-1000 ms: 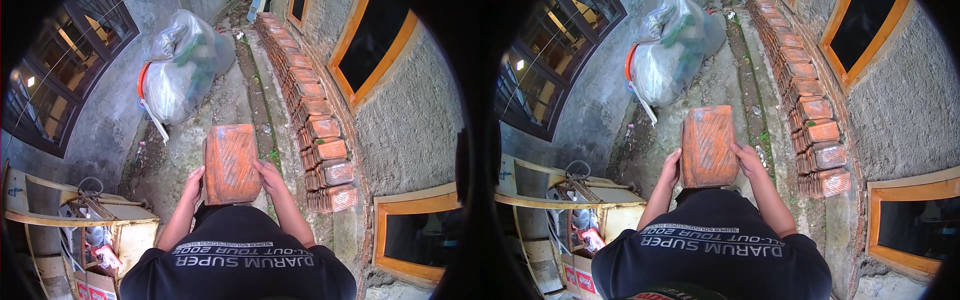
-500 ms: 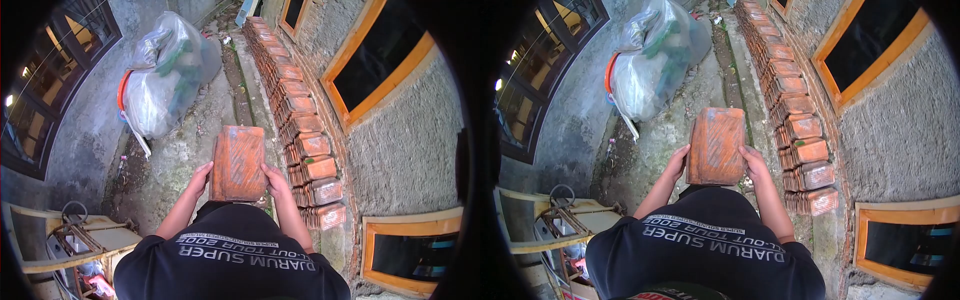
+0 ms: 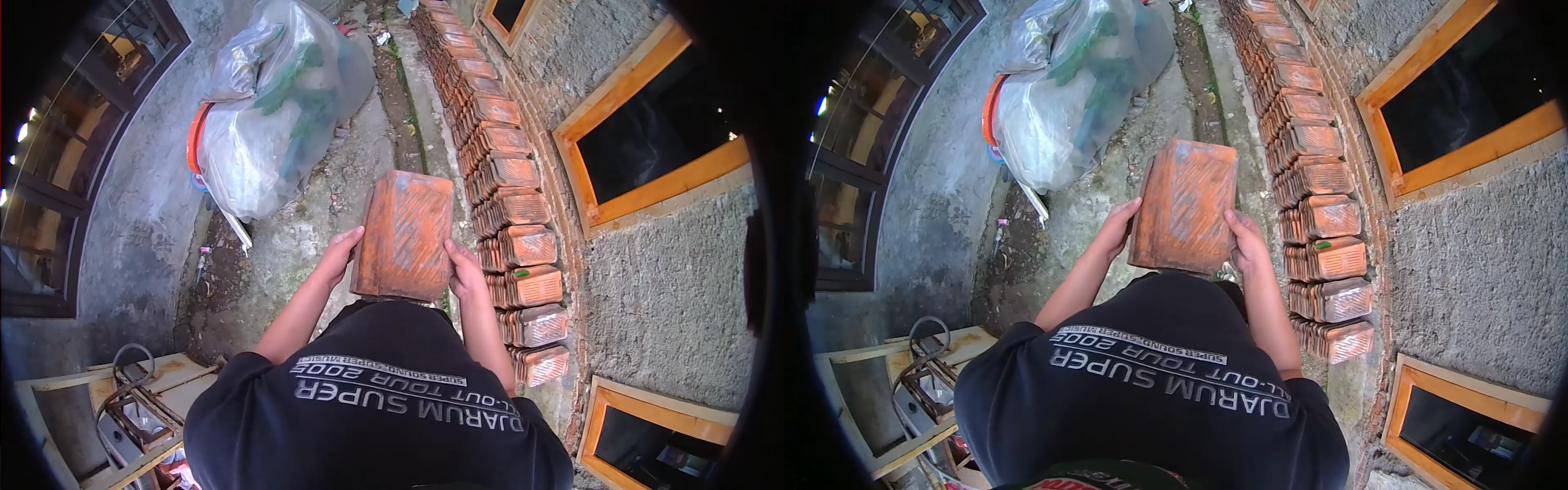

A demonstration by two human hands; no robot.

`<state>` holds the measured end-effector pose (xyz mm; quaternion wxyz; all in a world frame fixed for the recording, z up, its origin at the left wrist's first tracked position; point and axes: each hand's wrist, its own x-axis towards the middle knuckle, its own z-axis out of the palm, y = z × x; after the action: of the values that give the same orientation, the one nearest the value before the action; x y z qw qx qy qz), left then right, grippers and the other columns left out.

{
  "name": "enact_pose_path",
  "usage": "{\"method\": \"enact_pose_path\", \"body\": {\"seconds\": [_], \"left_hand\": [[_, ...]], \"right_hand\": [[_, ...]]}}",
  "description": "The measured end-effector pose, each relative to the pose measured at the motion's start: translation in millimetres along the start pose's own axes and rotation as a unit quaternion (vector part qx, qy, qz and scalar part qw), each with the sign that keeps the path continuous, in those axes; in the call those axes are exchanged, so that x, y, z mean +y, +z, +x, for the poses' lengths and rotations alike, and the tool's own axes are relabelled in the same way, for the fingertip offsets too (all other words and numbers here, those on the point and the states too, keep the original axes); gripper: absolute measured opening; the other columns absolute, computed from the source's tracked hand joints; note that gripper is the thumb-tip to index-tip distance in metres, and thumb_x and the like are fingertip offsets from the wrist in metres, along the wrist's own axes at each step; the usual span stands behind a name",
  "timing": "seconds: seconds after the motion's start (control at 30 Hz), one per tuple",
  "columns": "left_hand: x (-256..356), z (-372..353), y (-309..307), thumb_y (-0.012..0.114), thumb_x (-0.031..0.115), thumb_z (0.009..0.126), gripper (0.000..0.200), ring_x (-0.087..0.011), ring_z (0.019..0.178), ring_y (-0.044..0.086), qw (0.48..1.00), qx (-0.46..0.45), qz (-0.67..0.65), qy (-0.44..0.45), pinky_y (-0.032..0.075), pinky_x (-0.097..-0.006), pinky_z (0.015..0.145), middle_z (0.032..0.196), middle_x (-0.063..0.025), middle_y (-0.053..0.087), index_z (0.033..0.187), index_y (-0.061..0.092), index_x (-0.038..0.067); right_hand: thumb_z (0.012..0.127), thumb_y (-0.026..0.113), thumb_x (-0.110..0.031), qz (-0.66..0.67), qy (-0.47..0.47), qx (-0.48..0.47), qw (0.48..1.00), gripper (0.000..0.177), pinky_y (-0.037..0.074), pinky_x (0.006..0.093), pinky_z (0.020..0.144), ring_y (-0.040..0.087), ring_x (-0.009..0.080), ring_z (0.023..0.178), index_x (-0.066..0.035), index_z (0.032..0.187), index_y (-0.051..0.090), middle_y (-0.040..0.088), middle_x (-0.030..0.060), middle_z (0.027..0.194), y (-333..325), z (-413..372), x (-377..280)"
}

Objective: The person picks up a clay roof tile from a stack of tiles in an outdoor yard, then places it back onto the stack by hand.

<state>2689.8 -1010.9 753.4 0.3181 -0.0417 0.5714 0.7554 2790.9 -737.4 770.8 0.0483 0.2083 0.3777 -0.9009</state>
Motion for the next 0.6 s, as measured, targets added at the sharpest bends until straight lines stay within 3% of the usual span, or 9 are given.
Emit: {"method": "enact_pose_path", "body": {"seconds": [0.17, 0.43, 0.6], "left_hand": [[14.3, 23.2, -6.5, 0.055, 0.037, 0.099, 0.045, -0.0153, 0.109, 0.061, 1.000, 0.000, 0.003, 0.004, 0.043, -0.0321, 0.098, 0.119, -0.0067, 0.067, 0.126, 0.062, 0.001], [62.0, 64.9, -20.1, 0.056, 0.036, 0.098, 0.045, -0.0179, 0.103, 0.064, 0.998, 0.048, 0.026, 0.036, 0.046, -0.0312, 0.094, 0.113, -0.0109, 0.069, 0.121, 0.063, -0.003], [93.8, 108.9, -20.7, 0.055, 0.035, 0.099, 0.045, -0.0181, 0.105, 0.064, 0.995, 0.077, 0.046, 0.048, 0.046, -0.0312, 0.095, 0.115, -0.0109, 0.068, 0.121, 0.063, -0.003]], "right_hand": [[0.097, 0.062, -0.023, -0.015, 0.008, -0.028, 0.999, 0.043, 0.051, 0.0362, 0.096, 0.064, 0.0245, 0.110, 0.008, 0.127, 0.054, 0.065, 0.0165, 0.122, 2.0, 43.3, -11.8], [0.095, 0.065, -0.024, -0.006, 0.050, -0.058, 0.997, 0.046, 0.051, 0.0373, 0.096, 0.064, 0.0243, 0.110, 0.008, 0.127, 0.054, 0.065, 0.0156, 0.122, 14.7, 119.1, -26.3], [0.094, 0.066, -0.023, 0.020, 0.049, -0.127, 0.991, 0.050, 0.049, 0.0367, 0.099, 0.063, 0.0247, 0.114, 0.009, 0.130, 0.051, 0.063, 0.0171, 0.126, 24.2, 188.7, -46.1]]}}
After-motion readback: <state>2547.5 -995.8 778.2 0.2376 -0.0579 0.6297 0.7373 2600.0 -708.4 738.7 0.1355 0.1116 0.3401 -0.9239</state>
